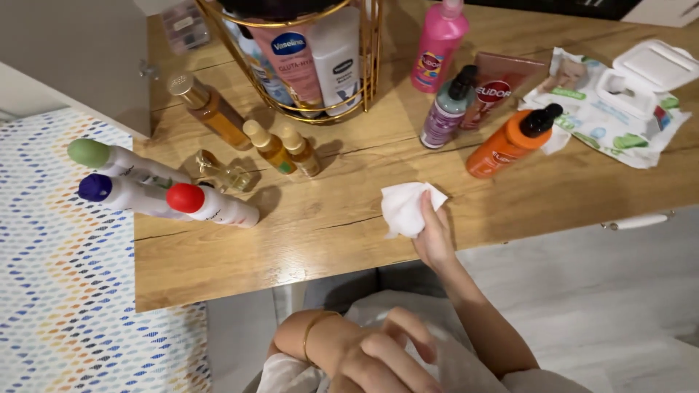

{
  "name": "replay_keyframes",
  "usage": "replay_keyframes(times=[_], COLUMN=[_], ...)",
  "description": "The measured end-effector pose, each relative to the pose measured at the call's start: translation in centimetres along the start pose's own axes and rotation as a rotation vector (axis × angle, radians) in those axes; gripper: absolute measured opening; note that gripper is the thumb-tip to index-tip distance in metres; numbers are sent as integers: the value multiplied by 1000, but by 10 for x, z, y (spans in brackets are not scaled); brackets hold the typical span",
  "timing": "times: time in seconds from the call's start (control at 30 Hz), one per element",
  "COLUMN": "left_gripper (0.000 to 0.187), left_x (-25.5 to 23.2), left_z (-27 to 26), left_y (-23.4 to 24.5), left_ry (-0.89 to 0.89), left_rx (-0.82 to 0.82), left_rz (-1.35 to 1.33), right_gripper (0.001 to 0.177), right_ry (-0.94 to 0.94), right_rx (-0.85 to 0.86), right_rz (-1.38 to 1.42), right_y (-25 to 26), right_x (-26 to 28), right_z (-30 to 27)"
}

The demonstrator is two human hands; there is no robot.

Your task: Cleaning and organizing skincare and cosmetic bottles on a vanity desk.

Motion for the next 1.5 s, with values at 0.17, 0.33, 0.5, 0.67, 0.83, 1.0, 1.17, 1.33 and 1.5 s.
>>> replay_keyframes(times=[0.17,0.33,0.5,0.67,0.83,1.0,1.17,1.33,1.5], left_gripper=[27,22,31,26,51,38,21,12,11], left_x=[16,21,18,-3,-3,46,84,94,83], left_z=[-1,-53,0,27,18,3,-3,-35,-72], left_y=[-18,-33,-37,-11,22,48,53,53,54], left_ry=[283,224,168,-63,64,409,597,684,756], left_rx=[70,51,120,-214,-410,-341,-308,-338,-468], left_rz=[-120,-59,-39,193,489,630,673,659,565], right_gripper=[47,46,47,47,51,54,49,43,34], right_ry=[22,111,112,544,1032,942,1042,981,935], right_rx=[15,35,65,-223,-439,-556,-315,-313,-378], right_rz=[-3,-24,-21,-134,-212,-270,-682,-1066,-1118], right_y=[2,6,2,63,102,132,47,26,20], right_x=[-3,-1,3,29,122,171,231,228,218], right_z=[-7,-9,-12,-39,-87,-54,-36,-5,2])
Point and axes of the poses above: each hand's wrist, its own z-axis towards the middle knuckle, its own y-axis out of the back of the hand, x = y × z, the point moved 9 cm from there along z, towards the middle knuckle, and after that the axes turned 13 degrees about -z, right-handed, at the moved point
